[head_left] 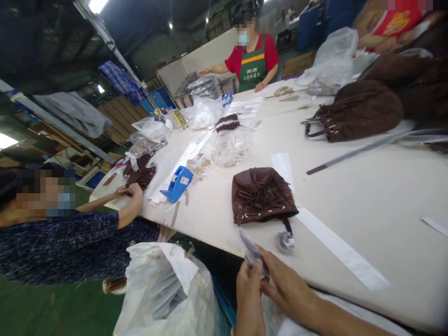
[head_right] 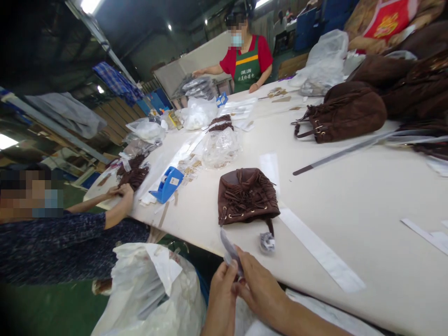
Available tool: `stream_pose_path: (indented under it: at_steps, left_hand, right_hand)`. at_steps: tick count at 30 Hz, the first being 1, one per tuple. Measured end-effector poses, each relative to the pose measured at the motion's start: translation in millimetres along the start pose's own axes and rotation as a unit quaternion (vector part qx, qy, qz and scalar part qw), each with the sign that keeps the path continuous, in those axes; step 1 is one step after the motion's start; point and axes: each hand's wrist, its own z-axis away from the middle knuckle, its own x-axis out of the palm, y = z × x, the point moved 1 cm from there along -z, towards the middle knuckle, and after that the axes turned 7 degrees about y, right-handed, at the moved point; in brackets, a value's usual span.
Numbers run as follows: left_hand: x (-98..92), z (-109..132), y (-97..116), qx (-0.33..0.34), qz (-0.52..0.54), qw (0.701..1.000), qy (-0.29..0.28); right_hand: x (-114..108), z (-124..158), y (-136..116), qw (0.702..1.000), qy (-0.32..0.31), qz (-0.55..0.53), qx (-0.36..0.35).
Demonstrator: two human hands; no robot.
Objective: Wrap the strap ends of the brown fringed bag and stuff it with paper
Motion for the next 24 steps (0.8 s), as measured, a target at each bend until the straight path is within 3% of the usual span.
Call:
stream_pose_path:
  at_steps: [2, 3, 5, 6, 7, 9, 11, 12, 13, 15, 17, 21, 24]
  left_hand:
    - [2.2, 4, 13, -0.016, -0.015, 0.996, -0.081]
    - [-1.1, 3, 24, -0.022, -0.057, 0.994, -0.095]
    - [-9.1, -7, 53, 0.045, -0.203, 0.977, -0.049]
    - [-9.8, -15, 68, 0.137, -0.290, 0.947, -0.011]
    - [-6.7, -25, 83, 0.251, -0.364, 0.897, 0.029]
    - [11.7, -49, 99, 0.426, -0.497, 0.756, 0.006]
    - [36.9, -77, 99, 0.496, -0.620, 0.604, -0.070]
    - [48.1, -92, 96, 0.497, -0.672, 0.543, -0.083]
    - [57.0, -106, 93, 0.487, -0.710, 0.501, -0.091]
    - [66.9, -128, 92, 0.473, -0.739, 0.469, -0.100]
    - [67.2, -139, 99, 0.476, -0.736, 0.468, -0.110]
    - [57.0, -134, 120, 0.498, -0.722, 0.468, -0.110]
    - [53.0, -123, 126, 0.510, -0.704, 0.486, -0.095]
  right_hand:
    - [-9, 0, 7, 0.999, 0.038, 0.030, 0.006]
    - [-16, -2, 11, 0.998, 0.045, 0.047, 0.016]
    - [-35, -7, 15, 0.994, 0.050, 0.088, 0.046]
    - [-46, -10, 15, 0.991, 0.048, 0.109, 0.061]
    - [-56, -14, 13, 0.988, 0.045, 0.127, 0.073]
    - [-75, -21, 10, 0.985, 0.037, 0.146, 0.080]
    - [-88, -29, 8, 0.987, 0.034, 0.136, 0.076]
    - [-92, -32, 10, 0.990, 0.034, 0.118, 0.075]
    - [-95, -34, 12, 0.992, 0.039, 0.097, 0.077]
    - [-99, -36, 21, 0.994, 0.062, 0.052, 0.075]
    - [-100, -35, 30, 0.993, 0.099, 0.011, 0.065]
    - [-99, -42, 36, 0.983, 0.175, -0.050, 0.034]
    - [-94, -59, 30, 0.985, 0.168, -0.023, 0.020]
